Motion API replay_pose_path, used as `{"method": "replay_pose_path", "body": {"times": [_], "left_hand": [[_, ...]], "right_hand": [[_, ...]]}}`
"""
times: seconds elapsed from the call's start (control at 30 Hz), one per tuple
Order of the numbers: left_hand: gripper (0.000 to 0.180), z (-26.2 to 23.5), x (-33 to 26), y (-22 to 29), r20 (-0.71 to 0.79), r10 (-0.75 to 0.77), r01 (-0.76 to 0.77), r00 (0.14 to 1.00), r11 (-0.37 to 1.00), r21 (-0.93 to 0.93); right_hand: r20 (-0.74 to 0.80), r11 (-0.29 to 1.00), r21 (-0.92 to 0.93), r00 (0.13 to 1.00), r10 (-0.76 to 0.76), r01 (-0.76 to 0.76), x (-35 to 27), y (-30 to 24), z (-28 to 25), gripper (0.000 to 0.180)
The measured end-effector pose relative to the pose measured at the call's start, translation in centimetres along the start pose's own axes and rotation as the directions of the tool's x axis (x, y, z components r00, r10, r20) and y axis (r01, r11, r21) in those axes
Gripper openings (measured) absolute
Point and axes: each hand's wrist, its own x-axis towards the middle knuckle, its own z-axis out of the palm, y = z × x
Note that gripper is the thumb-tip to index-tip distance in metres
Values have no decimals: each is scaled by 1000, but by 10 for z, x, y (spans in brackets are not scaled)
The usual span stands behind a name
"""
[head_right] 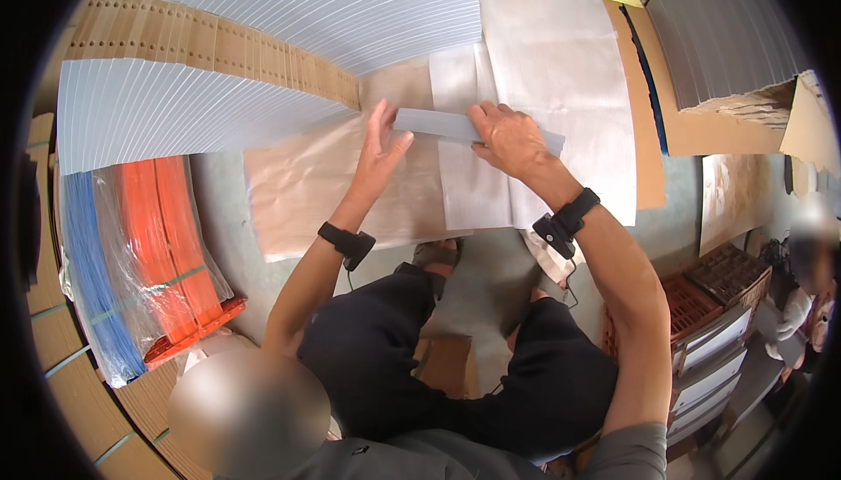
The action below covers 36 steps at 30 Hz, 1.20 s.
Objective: The recorder cleans and sands the edges of flat furniture panels using a cloth and a sanding block.
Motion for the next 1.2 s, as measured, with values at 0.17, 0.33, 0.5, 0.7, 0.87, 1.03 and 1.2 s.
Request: {"method": "replay_pose_path", "body": {"times": [0.17, 0.33, 0.5, 0.7, 0.87, 1.03, 1.2], "left_hand": [[53, 21, 5, -2, 151, -215, 228, 965, 971, -76], [48, 19, 2, -8, 29, -140, 142, 990, 988, -65], [49, 27, 2, -5, 75, -185, 188, 980, 982, -34], [50, 25, 1, -14, 70, -174, 180, 982, 980, -83], [66, 27, 1, -13, 54, -193, 196, 980, 979, -53], [67, 25, 1, -15, 118, -294, 314, 948, 924, -218], [77, 17, -2, -17, 233, -214, 266, 949, 938, -222]], "right_hand": [[54, 998, 30, 997, 57, -58, -9, 6, -5, 45], [-311, 953, 289, 950, 4, 90, -40, 19, -30, 95], [-337, 836, 520, 857, 390, -176, -126, 63, 1, 123], [-187, 761, 595, 876, 445, -259, -117, 35, 41, 133], [-251, 768, 602, 860, 444, -221, -112, 27, 49, 129], [-249, 783, 568, 853, 458, -255, -114, 25, 55, 123], [-246, 781, 586, 871, 425, -215, -119, 29, 55, 96]]}}
